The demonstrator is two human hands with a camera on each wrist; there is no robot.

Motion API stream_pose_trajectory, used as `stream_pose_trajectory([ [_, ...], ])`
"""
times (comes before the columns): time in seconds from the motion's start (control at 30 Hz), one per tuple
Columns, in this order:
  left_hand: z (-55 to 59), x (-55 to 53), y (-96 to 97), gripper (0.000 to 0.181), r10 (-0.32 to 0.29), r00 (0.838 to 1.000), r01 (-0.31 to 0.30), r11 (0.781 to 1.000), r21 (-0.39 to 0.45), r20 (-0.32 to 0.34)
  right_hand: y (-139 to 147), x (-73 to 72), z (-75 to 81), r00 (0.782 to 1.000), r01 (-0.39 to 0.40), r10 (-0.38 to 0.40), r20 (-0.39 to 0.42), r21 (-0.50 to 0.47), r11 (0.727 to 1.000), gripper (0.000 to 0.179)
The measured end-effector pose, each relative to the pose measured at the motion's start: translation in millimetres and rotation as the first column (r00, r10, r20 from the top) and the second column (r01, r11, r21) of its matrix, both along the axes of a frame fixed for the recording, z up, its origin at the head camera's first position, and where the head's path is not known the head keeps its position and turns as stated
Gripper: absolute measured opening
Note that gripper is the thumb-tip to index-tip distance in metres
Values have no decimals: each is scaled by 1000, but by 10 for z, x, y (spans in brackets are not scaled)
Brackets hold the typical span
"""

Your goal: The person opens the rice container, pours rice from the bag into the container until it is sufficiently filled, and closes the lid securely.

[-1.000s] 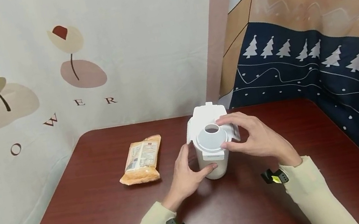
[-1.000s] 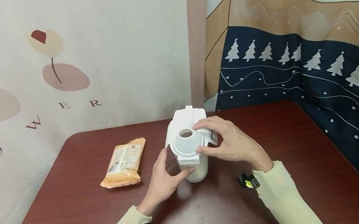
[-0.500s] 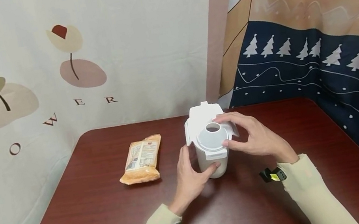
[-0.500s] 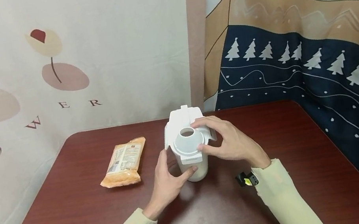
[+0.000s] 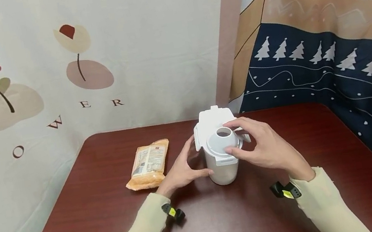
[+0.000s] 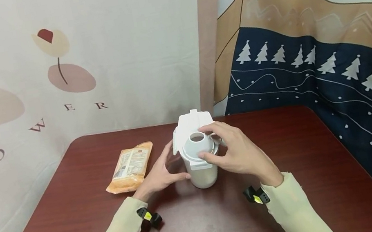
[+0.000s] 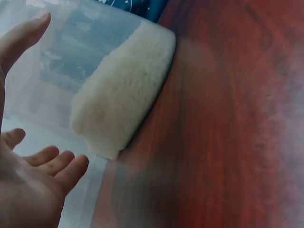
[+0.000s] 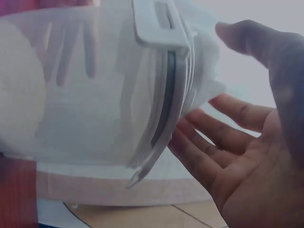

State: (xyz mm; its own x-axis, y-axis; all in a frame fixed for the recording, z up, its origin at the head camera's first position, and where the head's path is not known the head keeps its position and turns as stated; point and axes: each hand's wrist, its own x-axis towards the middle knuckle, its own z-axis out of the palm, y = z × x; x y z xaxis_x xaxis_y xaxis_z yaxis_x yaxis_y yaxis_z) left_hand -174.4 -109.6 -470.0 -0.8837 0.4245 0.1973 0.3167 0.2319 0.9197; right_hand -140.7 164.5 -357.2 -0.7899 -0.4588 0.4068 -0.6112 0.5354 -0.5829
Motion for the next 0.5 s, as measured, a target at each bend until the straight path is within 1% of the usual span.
stream_pose_trajectory([
  [0.1,-4,-39,23,111,-24,999,24,1000,6,27,-29,20,-9,1000,11,-11,-15,-6,1000,55],
  [0.23,-7,-52,53,100,-47,998,46,998,38,47,-55,27,-16,999,25,-26,-29,-21,999,53],
  [0.37,3,-30,64,97,-45,998,42,998,54,51,-67,26,-28,999,30,-31,-33,-23,999,51],
  [0.5,18,21,72,95,-25,997,21,998,57,68,-65,18,-40,999,20,-21,-27,-25,999,51],
])
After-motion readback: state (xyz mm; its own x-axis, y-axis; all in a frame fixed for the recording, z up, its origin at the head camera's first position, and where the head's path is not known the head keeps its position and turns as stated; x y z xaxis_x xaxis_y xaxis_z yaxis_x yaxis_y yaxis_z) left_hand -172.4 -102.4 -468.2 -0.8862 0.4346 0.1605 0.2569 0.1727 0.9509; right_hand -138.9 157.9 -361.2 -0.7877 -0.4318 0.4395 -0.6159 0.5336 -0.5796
